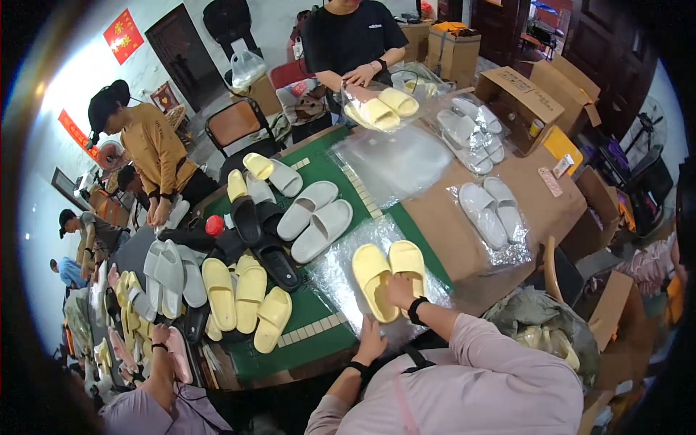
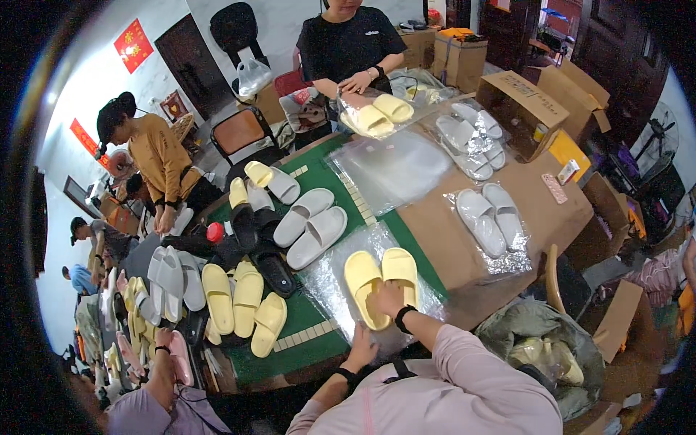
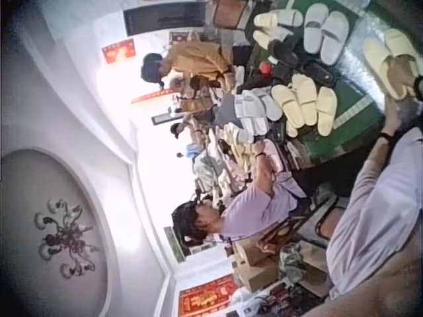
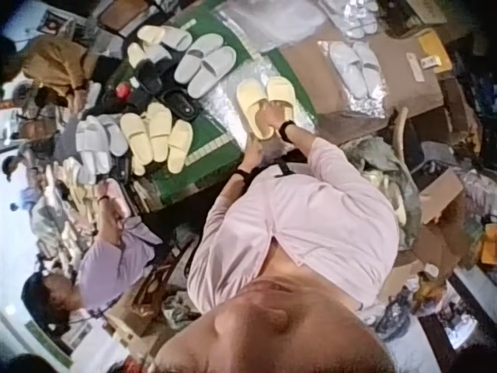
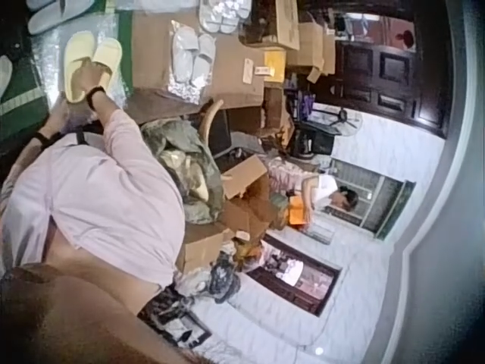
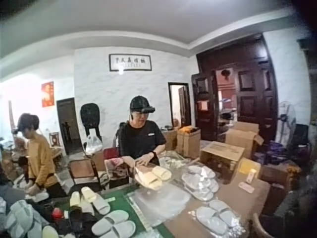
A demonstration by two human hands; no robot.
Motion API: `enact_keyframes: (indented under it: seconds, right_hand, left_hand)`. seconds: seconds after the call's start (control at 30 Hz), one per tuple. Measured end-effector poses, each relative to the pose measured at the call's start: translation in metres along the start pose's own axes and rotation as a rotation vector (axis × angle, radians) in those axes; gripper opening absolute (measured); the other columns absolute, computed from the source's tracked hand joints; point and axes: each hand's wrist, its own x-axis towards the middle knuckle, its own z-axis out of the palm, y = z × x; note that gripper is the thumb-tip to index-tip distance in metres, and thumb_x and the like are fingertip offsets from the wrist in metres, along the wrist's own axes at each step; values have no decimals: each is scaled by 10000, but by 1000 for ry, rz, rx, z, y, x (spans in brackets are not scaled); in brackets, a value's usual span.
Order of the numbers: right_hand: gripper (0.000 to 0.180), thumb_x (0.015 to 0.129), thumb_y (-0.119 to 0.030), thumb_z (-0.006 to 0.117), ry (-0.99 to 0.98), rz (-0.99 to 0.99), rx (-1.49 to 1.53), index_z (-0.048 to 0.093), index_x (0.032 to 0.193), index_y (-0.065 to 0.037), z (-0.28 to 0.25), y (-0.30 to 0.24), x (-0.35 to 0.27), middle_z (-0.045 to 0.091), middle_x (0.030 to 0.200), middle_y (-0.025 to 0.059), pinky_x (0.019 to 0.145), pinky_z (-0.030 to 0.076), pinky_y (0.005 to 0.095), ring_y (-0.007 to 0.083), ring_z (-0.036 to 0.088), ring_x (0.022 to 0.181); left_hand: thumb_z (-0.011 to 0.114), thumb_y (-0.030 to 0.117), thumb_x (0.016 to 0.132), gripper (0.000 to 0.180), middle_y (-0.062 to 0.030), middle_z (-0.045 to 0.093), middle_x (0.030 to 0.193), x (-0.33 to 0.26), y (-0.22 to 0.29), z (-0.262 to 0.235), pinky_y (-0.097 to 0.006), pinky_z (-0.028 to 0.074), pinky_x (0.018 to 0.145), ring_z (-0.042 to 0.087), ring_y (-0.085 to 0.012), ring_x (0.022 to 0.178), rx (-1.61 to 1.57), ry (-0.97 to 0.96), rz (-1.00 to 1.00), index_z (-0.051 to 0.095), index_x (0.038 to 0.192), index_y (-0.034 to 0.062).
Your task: The recorder is seen packing and sorting pairs of slippers and sandals into large bags and boxes at a shoe manufacturing facility.
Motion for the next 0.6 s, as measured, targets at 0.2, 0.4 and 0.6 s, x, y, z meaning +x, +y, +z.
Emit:
enact_keyframes:
  seconds: [0.2, 0.4, 0.6]
  right_hand:
    - [297, 756, -172, 576, 312, -24, 313, 563, 1020, -37, -57, 29, -14, 573, 927, 214, 759, 421, 411, 367, 530, 907]
    - [292, 824, -228, 598, -222, 38, 872, 586, 1028, -19, -121, 67, -66, 610, 938, 82, 784, 437, 310, 140, 536, 882]
    - [279, 858, -195, 548, -634, -83, 811, 575, 1100, -60, -160, 70, -121, 614, 978, 26, 782, 437, 259, 113, 541, 862]
  left_hand:
    - [646, 507, 728, 732, -264, -43, 1451, 5, 51, -14, -622, 137, 1022, 44, -560, 1279, 497, -413, -118, 320, 1364, 351]
    - [612, 479, 751, 645, -218, 118, 1457, 7, 50, -21, -673, 157, 975, 102, -516, 1296, 580, -346, 47, 379, 1331, 320]
    - [525, 352, 831, 377, -166, 389, 1342, 2, 12, -17, -609, 237, 982, 324, -419, 1230, 498, -62, 136, 556, 1185, 227]
